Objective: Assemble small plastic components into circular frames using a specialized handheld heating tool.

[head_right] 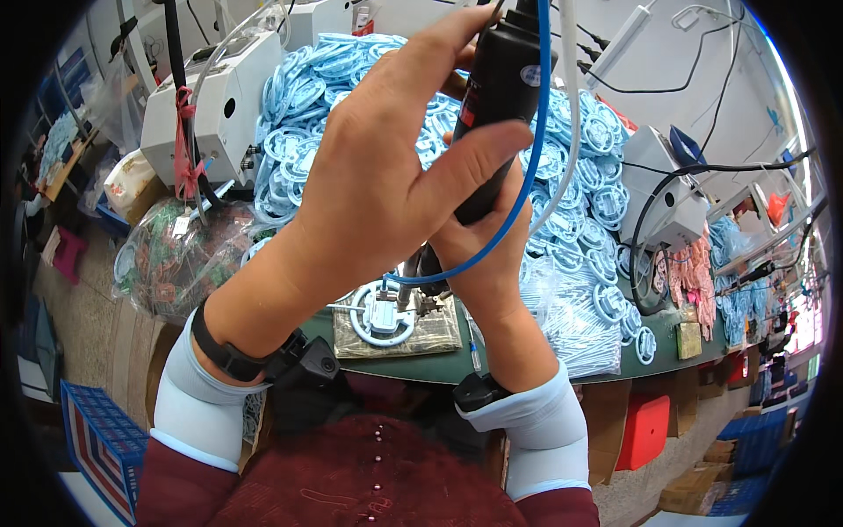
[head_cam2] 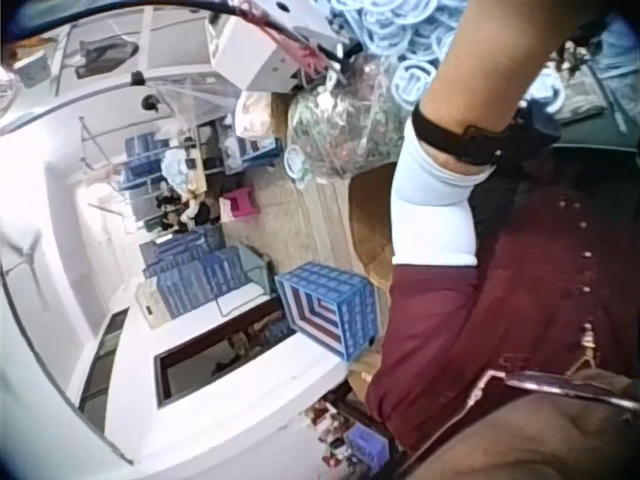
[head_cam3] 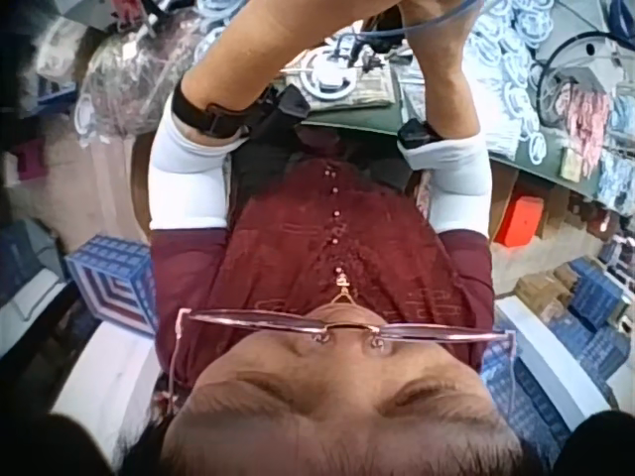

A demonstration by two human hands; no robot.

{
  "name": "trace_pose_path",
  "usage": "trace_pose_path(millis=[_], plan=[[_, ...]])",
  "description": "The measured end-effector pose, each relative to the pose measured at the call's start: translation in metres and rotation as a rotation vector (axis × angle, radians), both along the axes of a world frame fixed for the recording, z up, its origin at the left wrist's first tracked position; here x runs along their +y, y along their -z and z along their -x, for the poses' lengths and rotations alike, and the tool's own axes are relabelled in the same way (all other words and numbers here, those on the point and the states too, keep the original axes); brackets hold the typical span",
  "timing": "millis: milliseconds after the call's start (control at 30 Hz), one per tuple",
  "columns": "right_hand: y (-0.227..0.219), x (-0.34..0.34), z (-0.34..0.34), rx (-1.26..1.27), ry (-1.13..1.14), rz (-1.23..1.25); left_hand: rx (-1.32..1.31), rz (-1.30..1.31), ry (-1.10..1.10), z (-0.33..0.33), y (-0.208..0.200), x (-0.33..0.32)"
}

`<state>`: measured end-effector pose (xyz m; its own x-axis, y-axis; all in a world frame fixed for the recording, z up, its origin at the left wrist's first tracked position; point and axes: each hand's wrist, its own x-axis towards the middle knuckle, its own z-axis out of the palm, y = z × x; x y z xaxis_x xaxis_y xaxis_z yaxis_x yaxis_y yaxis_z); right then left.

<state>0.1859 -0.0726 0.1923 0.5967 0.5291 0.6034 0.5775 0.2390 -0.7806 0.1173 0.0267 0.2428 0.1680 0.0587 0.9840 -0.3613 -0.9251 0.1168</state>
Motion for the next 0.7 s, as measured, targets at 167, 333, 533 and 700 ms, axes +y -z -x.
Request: trace_pose_path(millis=[167,333,533,700], plan=[[-0.005,0.003,0.009,0.026,-0.013,-0.04,-0.058,0.084,0.115,-0.002,-0.003,0.0],[-0.009,0.0,0.012,0.147,-0.024,-0.179,0.043,0.108,0.174,0.028,0.007,0.012],[-0.009,-0.002,0.006,0.059,-0.075,-0.134,0.433,0.09,0.026,0.104,0.129,0.01],[-0.004,0.004,0.005,0.101,-0.061,-0.154,0.921,0.146,-0.119,0.106,0.204,-0.002]])
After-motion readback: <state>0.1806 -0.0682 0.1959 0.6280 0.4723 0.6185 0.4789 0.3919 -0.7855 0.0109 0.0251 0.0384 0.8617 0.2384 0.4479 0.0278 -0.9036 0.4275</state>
